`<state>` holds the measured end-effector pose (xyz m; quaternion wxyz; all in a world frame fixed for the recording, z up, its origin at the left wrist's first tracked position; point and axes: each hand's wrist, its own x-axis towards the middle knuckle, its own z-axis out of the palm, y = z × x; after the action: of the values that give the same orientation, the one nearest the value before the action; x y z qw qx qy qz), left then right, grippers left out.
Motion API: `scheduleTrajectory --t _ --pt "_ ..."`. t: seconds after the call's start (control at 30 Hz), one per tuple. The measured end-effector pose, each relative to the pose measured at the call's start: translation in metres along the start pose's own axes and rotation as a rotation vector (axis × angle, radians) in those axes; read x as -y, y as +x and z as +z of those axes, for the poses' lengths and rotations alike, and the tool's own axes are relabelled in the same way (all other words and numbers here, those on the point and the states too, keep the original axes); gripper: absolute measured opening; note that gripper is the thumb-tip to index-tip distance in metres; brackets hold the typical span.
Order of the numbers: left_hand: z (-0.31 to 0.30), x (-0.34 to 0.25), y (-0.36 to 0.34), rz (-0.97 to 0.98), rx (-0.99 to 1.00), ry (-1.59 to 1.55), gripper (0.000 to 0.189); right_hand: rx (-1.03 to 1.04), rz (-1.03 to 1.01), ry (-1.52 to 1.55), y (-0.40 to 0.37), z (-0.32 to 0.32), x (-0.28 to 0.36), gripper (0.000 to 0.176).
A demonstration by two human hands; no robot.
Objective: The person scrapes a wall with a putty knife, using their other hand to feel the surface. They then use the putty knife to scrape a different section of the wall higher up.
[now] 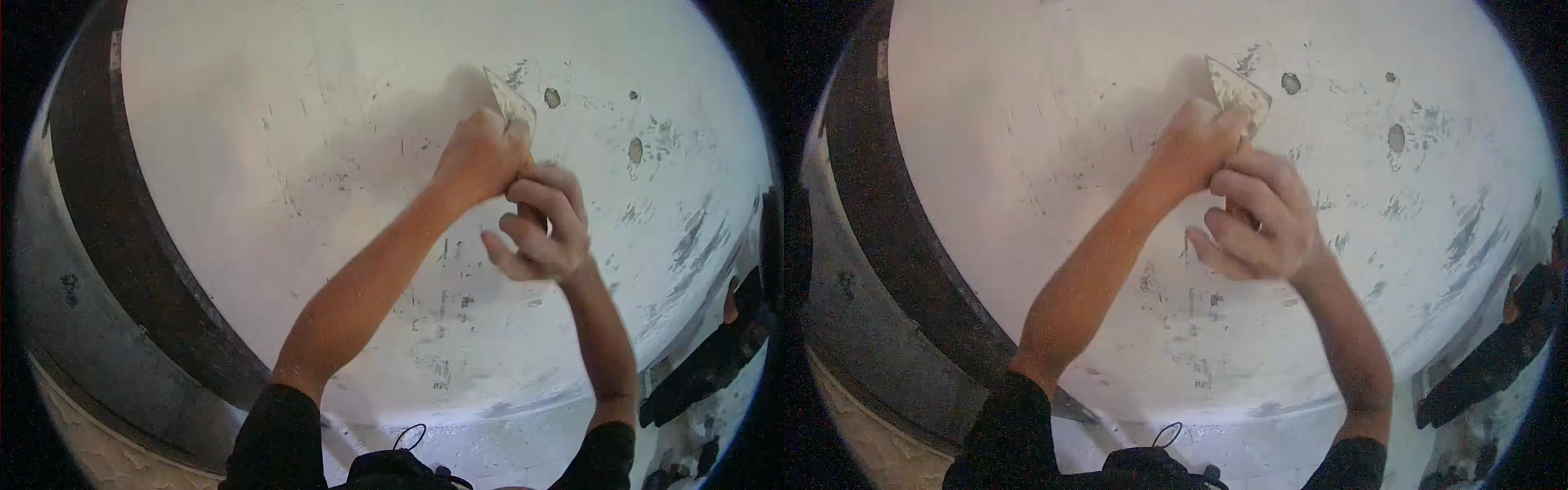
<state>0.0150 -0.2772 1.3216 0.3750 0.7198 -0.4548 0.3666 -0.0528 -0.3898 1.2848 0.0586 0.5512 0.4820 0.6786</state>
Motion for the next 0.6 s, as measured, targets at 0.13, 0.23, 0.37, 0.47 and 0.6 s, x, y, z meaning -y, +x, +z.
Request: scheduleTrajectory --t 0.13,0.23,0.37,0.47,0.6 --pt "-0.014 0.003 0.022 0.109 0.059 0.002 0.037 -0.051 -0.08 0.218 0.028 0.003 -0.028 0.023" --pt "-0.024 0.008 0.022 0.24 0.096 0.14 0.037 -0.107 -0.181 0.35 0.036 0.019 -0.024 0.03" --pt "-0.026 -0.008 0.012 -0.208 0.095 -0.234 0.037 -0.054 -0.195 0.341 0.03 0.023 -0.01 0.041" --pt "-0.02 -0.011 0.008 -0.153 0.046 -0.186 0.04 -0.059 -0.208 0.326 0.03 0.02 -0.007 0.032" --pt "-0.011 -0.008 0.015 -0.267 0.018 -0.293 0.042 0.052 -0.19 0.283 0.027 0.018 -0.019 0.033"
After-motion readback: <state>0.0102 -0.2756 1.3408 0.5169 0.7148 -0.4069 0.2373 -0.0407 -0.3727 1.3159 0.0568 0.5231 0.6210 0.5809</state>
